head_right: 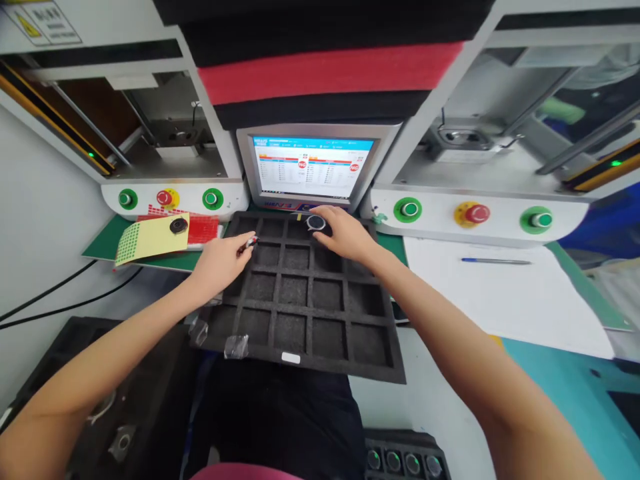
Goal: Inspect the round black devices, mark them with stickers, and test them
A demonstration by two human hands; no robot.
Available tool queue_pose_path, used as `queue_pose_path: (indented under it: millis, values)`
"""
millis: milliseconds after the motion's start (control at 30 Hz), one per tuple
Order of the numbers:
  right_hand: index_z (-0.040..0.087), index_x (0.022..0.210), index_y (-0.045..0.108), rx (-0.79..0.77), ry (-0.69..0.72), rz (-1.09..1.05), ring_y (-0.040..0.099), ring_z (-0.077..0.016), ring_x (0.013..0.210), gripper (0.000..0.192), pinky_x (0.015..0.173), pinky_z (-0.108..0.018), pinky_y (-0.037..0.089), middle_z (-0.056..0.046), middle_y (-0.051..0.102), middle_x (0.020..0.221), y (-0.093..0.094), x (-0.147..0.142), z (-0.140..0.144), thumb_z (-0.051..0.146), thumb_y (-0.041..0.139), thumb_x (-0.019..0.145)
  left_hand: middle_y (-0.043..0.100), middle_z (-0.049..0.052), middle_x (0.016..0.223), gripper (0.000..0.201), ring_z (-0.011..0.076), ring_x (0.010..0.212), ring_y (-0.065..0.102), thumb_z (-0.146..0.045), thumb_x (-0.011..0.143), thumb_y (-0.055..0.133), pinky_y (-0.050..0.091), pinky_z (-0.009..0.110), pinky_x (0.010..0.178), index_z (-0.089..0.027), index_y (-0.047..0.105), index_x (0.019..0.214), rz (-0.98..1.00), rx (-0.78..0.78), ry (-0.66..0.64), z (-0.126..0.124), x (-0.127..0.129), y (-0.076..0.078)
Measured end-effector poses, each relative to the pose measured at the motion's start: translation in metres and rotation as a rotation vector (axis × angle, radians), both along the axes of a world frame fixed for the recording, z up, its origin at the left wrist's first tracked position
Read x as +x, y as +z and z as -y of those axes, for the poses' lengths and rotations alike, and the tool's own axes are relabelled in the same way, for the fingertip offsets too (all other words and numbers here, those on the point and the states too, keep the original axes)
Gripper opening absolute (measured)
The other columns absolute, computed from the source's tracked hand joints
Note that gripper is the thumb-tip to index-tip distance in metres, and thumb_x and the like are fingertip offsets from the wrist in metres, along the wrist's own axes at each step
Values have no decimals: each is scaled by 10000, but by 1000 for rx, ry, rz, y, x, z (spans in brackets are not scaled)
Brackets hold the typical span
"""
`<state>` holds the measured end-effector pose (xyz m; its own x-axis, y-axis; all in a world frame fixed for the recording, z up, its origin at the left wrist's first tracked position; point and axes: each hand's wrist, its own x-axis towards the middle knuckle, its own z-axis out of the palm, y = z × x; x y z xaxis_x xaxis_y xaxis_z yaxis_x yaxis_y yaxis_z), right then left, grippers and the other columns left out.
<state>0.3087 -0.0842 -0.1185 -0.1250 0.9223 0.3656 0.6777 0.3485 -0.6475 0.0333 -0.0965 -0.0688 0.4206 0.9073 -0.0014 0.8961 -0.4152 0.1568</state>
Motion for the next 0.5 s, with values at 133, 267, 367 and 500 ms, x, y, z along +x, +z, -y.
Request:
queue_pose_path:
  millis: [133,267,367,500]
  values:
    - [192,1157,690,-89,77,190,665,-351,1170,431,1050,-555,534,-117,702,1242,-8,9,-37,146,743,732,724,188,1123,392,327,999,738,-120,984,476,580,391,813,-99,647,1335,-112,21,-72,-31,31,-18]
    - [190,1144,694,-124,102,275,686,-320,1116,327,1013,-505,554,-116,706,1213,-17,15,-45,202,708,817,659,208,1170,342,324,922,742,-199,998,486,574,379,721,-89,695,1246,-193,13,-130,-41,43,-26]
    - [177,1164,673,-134,76,283,672,-326,1141,350,1012,-493,550,-126,696,1228,-22,22,-45,247,714,824,656,168,1140,381,330,927,731,-376,970,582,577,398,735,-133,719,1229,-217,2,-162,-50,36,-22]
    - [183,1158,633,-121,34,264,681,-335,1104,362,942,-482,573,-117,705,1191,-25,26,-43,294,689,818,699,119,1125,319,311,1029,703,-400,933,617,574,424,878,-169,792,1066,-156,-30,-308,-76,21,-11]
